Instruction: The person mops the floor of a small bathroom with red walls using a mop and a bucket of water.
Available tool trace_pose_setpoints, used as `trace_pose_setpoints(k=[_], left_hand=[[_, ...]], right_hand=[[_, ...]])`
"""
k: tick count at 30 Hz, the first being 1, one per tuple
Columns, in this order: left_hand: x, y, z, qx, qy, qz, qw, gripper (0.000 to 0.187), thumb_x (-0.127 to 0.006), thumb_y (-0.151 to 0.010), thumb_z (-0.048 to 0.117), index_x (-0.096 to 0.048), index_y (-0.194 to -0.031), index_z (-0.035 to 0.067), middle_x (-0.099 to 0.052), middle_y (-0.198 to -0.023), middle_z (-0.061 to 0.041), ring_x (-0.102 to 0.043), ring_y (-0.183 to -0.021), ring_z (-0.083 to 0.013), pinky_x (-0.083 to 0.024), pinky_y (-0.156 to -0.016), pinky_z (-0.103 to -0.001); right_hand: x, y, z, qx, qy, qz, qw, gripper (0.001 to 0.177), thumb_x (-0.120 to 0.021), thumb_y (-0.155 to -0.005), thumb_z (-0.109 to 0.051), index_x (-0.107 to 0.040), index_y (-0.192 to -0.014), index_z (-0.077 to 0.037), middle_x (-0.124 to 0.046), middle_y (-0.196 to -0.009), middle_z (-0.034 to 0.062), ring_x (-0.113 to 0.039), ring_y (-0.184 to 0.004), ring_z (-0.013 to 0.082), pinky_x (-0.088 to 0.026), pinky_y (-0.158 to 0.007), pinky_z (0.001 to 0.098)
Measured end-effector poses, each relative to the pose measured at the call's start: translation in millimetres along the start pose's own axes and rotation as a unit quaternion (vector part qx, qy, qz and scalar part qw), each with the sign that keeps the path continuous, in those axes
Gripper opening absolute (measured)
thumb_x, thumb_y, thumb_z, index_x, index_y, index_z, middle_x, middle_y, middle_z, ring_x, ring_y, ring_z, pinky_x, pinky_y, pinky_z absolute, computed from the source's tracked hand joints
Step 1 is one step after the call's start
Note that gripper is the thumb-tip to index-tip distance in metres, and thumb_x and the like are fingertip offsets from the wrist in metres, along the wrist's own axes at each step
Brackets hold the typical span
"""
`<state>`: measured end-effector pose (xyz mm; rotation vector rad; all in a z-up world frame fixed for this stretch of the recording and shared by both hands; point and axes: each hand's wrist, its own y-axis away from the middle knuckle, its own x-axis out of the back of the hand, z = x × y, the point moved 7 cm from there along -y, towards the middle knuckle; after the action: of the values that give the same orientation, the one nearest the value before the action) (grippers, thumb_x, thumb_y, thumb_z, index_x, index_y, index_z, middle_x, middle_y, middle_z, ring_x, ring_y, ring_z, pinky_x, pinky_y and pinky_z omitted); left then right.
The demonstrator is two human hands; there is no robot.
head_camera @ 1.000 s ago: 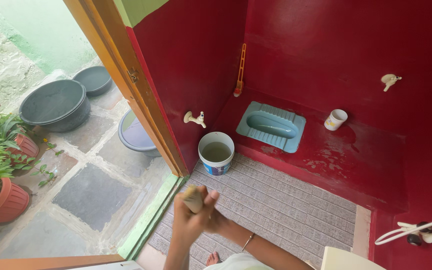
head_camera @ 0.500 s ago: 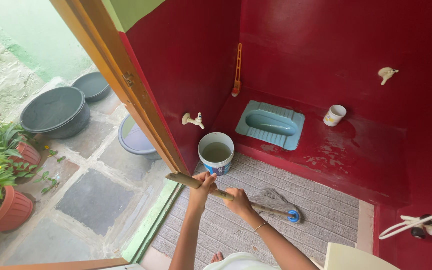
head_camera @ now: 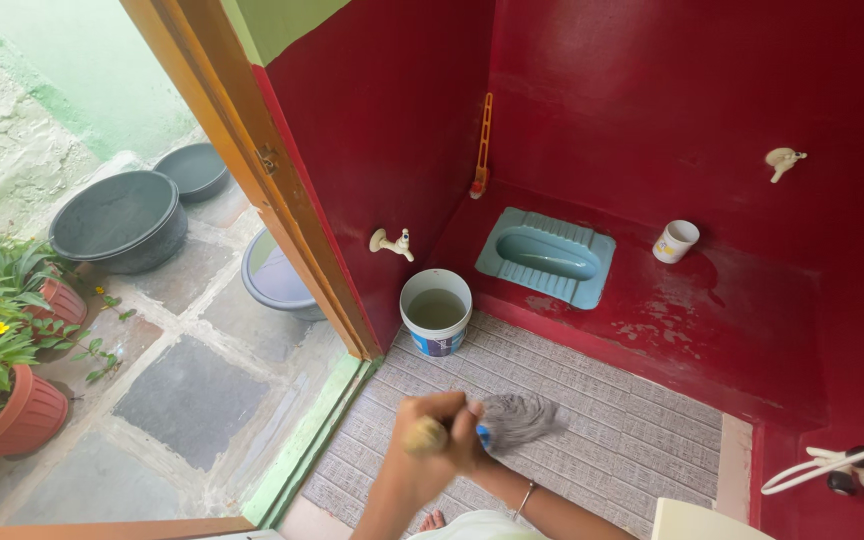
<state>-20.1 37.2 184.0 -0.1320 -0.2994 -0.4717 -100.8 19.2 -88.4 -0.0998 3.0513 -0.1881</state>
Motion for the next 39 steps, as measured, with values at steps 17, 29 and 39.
trace_pose_setpoints(k=[17,29,39], left_hand=[[-54,12,17,-0.137,0.062,-0.088,0.985,0.014,-0.068,-0.074,0.007,-0.055,-0.071,0.001,-0.056,-0.059,-0.01,-0.057,-0.052,-0.0235,-0.043,-0.053,-0.033],[-46,8,-2,-0.175,0.062,-0.053,0.981,0.046,-0.081,-0.088,0.02,-0.048,-0.059,0.006,-0.047,-0.053,-0.001,-0.041,-0.053,-0.0173,-0.037,-0.076,-0.032],[-117,-25,-56,-0.191,0.159,-0.132,0.96,0.048,-0.083,-0.084,0.01,-0.041,-0.061,0.008,-0.039,-0.062,0.0,-0.038,-0.058,-0.014,-0.032,-0.054,-0.031]], right_hand=[[-36,40,-59,0.033,0.181,-0.09,0.979,0.022,-0.072,-0.099,-0.023,-0.061,-0.111,-0.009,-0.063,-0.096,0.0037,-0.058,-0.089,0.009,-0.05,-0.084,0.0277],[13,24,-69,0.111,0.207,-0.041,0.971,0.028,-0.072,-0.092,-0.022,-0.051,-0.095,-0.004,-0.052,-0.082,0.0066,-0.048,-0.079,0.0122,-0.043,-0.071,0.0316],[136,17,-35,0.014,0.29,0.055,0.955,0.041,-0.072,-0.081,-0.019,-0.037,-0.068,-0.001,-0.036,-0.058,0.0081,-0.033,-0.062,0.0143,-0.033,-0.052,0.0356]])
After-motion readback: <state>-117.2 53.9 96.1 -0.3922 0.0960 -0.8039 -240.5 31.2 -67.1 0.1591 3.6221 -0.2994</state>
